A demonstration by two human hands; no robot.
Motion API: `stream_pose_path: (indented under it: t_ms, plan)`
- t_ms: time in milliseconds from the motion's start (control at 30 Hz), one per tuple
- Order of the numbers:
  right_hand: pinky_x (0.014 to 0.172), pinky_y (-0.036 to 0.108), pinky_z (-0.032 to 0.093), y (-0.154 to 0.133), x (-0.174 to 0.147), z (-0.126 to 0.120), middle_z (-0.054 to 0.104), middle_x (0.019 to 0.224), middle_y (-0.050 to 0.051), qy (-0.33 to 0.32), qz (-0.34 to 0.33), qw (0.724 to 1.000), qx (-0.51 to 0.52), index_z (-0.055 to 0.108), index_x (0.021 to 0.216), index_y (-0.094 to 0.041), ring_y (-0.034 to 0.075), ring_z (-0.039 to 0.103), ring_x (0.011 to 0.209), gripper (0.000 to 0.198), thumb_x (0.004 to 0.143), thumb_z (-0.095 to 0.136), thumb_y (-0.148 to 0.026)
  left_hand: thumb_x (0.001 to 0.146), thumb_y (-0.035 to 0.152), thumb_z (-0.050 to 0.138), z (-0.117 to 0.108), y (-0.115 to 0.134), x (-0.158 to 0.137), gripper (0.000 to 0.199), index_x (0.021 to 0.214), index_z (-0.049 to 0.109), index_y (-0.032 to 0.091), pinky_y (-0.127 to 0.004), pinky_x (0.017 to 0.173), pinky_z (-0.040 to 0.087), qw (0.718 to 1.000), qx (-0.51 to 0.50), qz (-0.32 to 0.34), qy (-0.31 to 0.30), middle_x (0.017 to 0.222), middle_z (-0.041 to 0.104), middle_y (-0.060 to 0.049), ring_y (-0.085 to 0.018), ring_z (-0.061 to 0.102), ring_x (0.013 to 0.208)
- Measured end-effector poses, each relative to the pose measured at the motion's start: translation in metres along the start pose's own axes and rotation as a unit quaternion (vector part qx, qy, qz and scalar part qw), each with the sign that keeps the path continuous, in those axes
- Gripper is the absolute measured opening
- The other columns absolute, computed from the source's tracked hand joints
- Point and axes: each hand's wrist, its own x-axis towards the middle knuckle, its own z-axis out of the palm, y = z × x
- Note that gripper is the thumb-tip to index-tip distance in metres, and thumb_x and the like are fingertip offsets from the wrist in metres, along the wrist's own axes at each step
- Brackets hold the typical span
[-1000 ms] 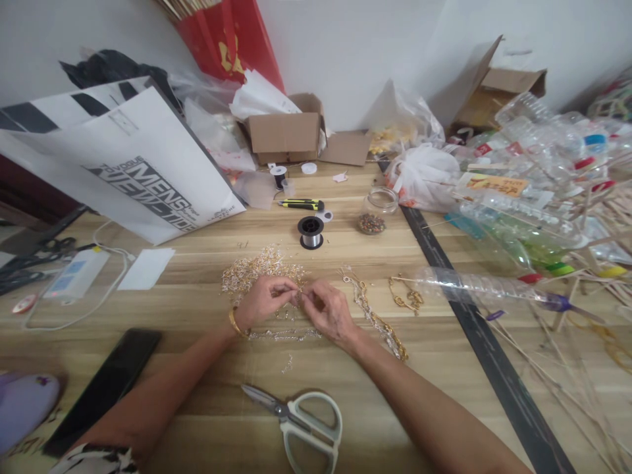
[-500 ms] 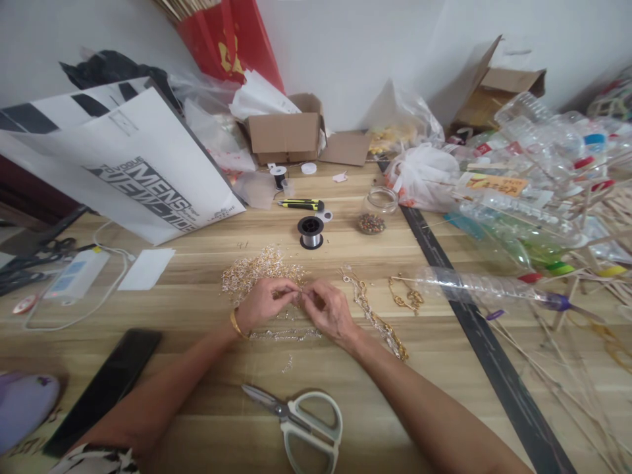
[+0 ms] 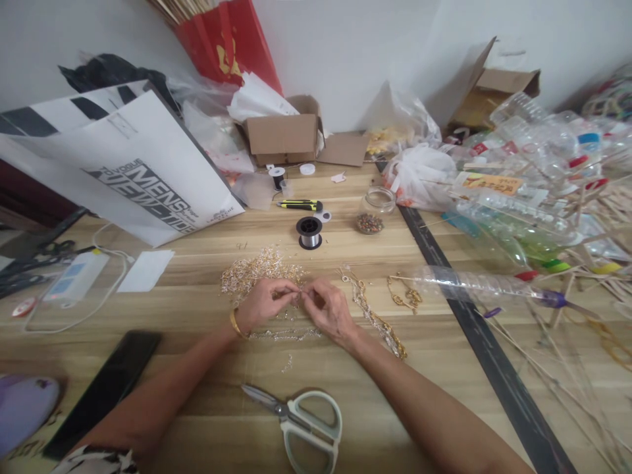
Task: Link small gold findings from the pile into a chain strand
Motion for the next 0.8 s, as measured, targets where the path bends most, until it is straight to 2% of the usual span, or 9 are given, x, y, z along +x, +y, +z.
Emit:
stream_pose_path:
  t_ms: [167,800]
  plan:
    - [0.051,0.022,0.036,-0.0005,0.0005,-0.0005,0.056,0.064,0.000,-0.010,-0.003,1.000,0.003,0.057,0.074,-0.017,0.011,0.048,0.056,0.012,0.083,0.053,-0.023,0.079,0.016,0.058,0.0001,-0.0033,0.0003,0.012,0.082,0.069,0.013,-0.021,0.062,0.049,1.000,-0.017,-0.011,0.011,0.072,0.072,-0.004,-0.013,0.065,0.064]
    - [0.053,0.022,0.036,-0.0024,0.0001,-0.0015,0.056,0.065,0.000,-0.036,0.011,0.999,0.020,0.058,0.075,-0.017,0.011,0.048,0.056,0.011,0.082,0.052,-0.021,0.078,0.014,0.059,0.0010,-0.0050,0.0002,0.013,0.083,0.070,0.015,-0.021,0.065,0.050,0.999,0.011,0.011,0.029,0.076,0.073,-0.003,-0.012,0.066,0.067]
